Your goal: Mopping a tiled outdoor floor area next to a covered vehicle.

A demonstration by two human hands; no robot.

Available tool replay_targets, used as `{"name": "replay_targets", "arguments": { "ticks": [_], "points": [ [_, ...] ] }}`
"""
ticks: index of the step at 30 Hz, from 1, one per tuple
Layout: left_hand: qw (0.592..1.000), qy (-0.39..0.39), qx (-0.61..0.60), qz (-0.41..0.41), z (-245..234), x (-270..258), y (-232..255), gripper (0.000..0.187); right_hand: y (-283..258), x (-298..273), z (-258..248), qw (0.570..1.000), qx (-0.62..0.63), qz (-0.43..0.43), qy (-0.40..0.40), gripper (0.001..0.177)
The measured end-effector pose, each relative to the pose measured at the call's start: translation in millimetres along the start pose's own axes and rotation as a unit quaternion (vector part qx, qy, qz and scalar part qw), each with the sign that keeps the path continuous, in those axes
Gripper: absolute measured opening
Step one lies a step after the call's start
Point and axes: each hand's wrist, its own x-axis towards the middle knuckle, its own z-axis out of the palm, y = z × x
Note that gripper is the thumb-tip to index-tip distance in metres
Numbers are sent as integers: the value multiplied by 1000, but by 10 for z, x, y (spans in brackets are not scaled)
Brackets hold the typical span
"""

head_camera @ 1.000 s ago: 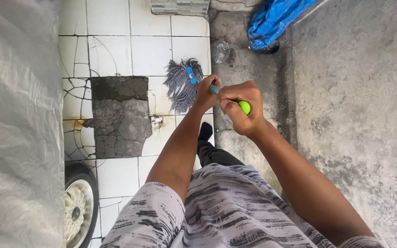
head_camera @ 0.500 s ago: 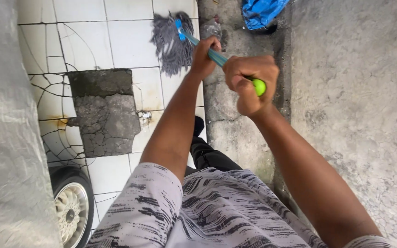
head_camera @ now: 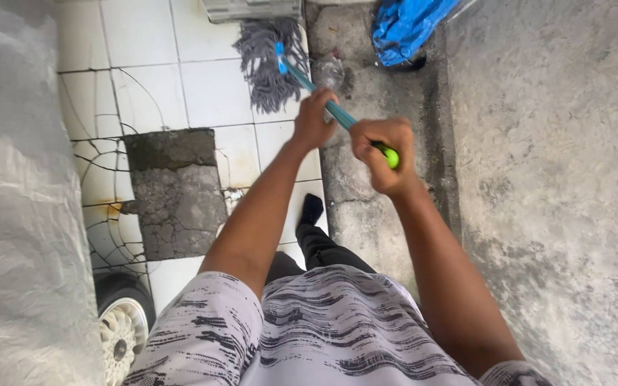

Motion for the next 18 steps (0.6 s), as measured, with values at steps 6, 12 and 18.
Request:
{"name": "replay_targets", "arguments": {
  "ticks": [6,12,18],
  "points": [
    [987,-113,33,-108,-294,-675,840,46,-737,-657,115,997,37,53,39,22],
    [989,-137,17,-60,-509,-1712,1208,47,-1396,-1495,556,994,55,83,44,22],
    [980,-182,-63,-50,-927,-2477,1882,45,-2126,-2237,935,983,48,164,63,23]
  ]
}}
